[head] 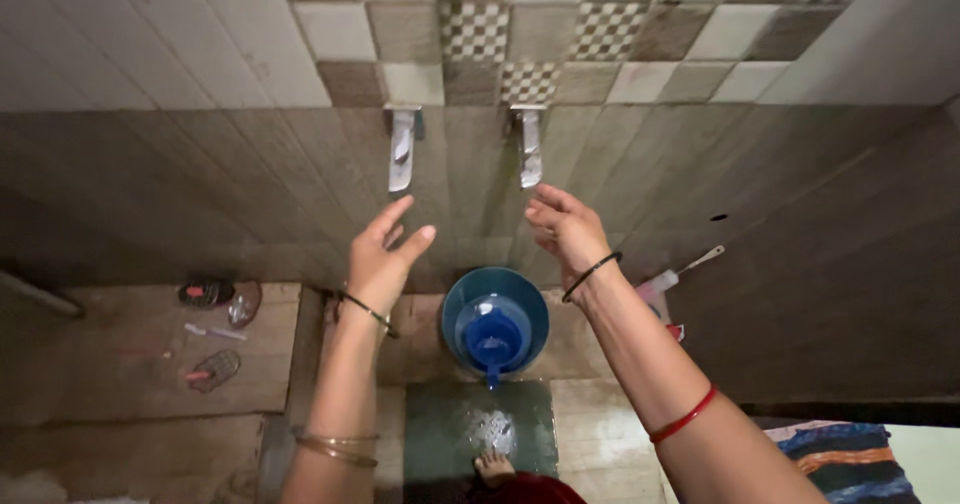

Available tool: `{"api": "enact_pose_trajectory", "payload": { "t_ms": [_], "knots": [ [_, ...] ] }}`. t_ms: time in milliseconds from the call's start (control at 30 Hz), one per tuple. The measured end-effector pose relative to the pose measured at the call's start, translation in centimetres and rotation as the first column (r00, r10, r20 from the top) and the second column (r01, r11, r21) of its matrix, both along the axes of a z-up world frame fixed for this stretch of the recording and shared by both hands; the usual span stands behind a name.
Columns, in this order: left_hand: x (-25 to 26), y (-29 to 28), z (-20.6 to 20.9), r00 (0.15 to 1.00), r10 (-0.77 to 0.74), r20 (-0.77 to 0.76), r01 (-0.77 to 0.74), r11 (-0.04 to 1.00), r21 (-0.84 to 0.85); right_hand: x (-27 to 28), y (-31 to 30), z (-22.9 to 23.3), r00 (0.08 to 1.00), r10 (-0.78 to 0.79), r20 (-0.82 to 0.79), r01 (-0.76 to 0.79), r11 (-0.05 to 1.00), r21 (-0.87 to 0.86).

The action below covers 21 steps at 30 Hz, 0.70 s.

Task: The person removes items from a glass shelf, washes a metal soap dish under a faucet, and then places a bar of soap into the dish before mounting it onto the glass shelf.

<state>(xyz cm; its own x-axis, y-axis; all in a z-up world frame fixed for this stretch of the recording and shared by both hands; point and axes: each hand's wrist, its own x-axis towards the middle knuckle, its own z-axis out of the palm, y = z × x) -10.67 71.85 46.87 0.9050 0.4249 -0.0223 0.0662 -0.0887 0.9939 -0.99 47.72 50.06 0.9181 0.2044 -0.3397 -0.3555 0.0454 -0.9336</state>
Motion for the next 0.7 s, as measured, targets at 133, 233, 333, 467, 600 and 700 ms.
{"api": "enact_pose_trajectory", "payload": {
  "t_ms": [133,233,333,467,600,700],
  "knots": [
    [-1.8,1.1,0.9,0.998,0.06,0.017,-0.062,0.992,0.108,-0.8,2.2,-1.8,0.998,0.056,-0.016,-0.055,0.998,0.026],
    [-3.9,3.3,0.2,0.99,0.141,0.011,-0.14,0.967,0.211,-1.6,5.2,-3.6,0.991,0.137,-0.012,-0.136,0.99,0.037],
    [-6.0,6.1,-1.7,0.983,0.181,0.012,-0.178,0.948,0.263,-3.0,8.4,-5.1,0.981,0.191,-0.033,-0.19,0.982,0.012],
    [-8.8,10.8,-5.2,0.987,0.162,-0.02,-0.148,0.941,0.304,-4.5,12.8,-7.5,0.952,0.295,-0.079,-0.29,0.955,0.065],
    [-10.4,14.9,-9.0,0.993,0.114,-0.007,-0.114,0.993,0.021,-6.3,17.5,-10.8,0.959,0.27,-0.084,-0.263,0.961,0.084],
    [-11.1,17.5,-10.4,0.989,0.114,-0.092,-0.113,0.994,0.008,-7.9,20.1,-12.1,0.968,0.232,-0.099,-0.213,0.961,0.174]
  ]
}}
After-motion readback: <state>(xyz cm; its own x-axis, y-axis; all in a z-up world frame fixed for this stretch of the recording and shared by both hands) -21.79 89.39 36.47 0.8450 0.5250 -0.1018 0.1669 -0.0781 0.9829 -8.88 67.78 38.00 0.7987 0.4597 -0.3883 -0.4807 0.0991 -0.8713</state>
